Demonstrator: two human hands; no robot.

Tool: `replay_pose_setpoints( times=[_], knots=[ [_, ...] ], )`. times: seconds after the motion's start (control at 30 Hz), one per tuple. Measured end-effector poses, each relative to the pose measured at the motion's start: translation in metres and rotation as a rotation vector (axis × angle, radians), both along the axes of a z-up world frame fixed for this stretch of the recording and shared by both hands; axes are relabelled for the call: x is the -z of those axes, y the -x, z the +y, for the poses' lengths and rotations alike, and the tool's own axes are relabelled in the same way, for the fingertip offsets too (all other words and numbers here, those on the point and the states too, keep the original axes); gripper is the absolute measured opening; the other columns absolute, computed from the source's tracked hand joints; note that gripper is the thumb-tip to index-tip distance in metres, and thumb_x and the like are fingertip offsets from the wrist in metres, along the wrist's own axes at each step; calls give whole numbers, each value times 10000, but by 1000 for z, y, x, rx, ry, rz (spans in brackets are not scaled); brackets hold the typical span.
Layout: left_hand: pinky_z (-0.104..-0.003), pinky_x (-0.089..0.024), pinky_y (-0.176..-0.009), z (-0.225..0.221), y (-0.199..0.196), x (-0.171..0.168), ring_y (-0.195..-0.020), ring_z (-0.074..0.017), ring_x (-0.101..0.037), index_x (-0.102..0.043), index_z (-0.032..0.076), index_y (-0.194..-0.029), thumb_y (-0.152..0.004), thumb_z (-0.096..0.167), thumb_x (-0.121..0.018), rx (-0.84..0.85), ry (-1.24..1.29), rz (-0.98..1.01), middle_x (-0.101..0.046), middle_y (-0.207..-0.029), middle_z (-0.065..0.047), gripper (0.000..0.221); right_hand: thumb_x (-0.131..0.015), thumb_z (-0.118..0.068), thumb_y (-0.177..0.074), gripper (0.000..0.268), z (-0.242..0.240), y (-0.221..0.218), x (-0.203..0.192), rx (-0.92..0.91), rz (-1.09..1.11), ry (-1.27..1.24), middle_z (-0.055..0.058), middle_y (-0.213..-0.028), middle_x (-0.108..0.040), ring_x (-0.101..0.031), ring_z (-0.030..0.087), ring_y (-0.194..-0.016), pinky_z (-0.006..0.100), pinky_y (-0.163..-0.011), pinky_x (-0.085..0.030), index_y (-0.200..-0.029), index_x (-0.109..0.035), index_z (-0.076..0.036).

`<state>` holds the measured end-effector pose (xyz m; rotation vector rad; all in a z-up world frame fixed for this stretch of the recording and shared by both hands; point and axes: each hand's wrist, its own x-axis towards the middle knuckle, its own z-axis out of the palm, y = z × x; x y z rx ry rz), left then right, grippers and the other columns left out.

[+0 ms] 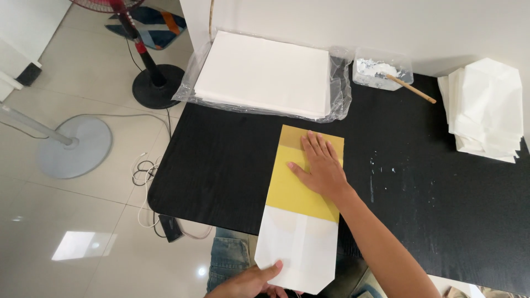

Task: Manually assembling a paper bag by folding paper sheets around a template and sealing them with glue.

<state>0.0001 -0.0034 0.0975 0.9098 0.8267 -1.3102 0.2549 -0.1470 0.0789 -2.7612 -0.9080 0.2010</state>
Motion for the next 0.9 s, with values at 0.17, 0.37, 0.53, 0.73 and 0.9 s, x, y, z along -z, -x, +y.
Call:
replay_pose_setpoints(
  times=[0.17, 0.37, 0.53, 0.73, 0.9],
  knots=[
    [-297, -299, -1130, -3, 24, 135, -1315, -113, -482, -388, 243, -1299, -748, 899, -520, 268, -378, -46, -500, -1389, 96, 867, -386, -641, -992, 857, 0, -4, 2, 8, -3, -2, 124, -1710, -165, -100, 305, -1582, 459, -1263, -53, -1620, -215, -83],
    [-337, -269, -1244, 15, 85, 230, -1503, -157, -335, -274, 328, -1596, -779, 779, -615, -10, -171, -540, -300, -1637, 98, 994, -360, -656, -987, 874, 1, -8, -4, 2, 52, 18, 113, -1719, -126, -61, 294, -1589, 454, -1265, -35, -1630, -177, -94],
    [-284, -486, -1074, 20, 25, 284, -1249, -135, -668, -540, 371, -1441, -790, 802, -551, 181, -530, -354, -696, -1321, 101, 781, -416, -618, -979, 856, -2, -3, -16, 58, 223, -122, 101, -1729, -95, 20, 296, -1598, 478, -1261, -52, -1627, -198, -102],
    [-287, -539, -948, 60, 14, -27, -1153, -145, -763, -750, 264, -1276, -768, 732, -637, 265, -711, -483, -824, -1245, 110, 700, -281, -685, -912, 854, -37, 33, -73, 67, 632, -526, 74, -1690, -300, -244, 261, -1575, 474, -1250, -196, -1596, -335, -176],
    [-262, -555, -948, 53, -24, -72, -1119, -79, -747, -657, 277, -1356, -847, 584, -641, 426, -665, -833, -795, -1253, 110, 594, -712, -615, -814, 975, -90, 83, -95, -161, 1149, -765, 66, -1237, -646, -669, 186, -1114, 327, -887, -563, -1554, -383, -71]
  ],
)
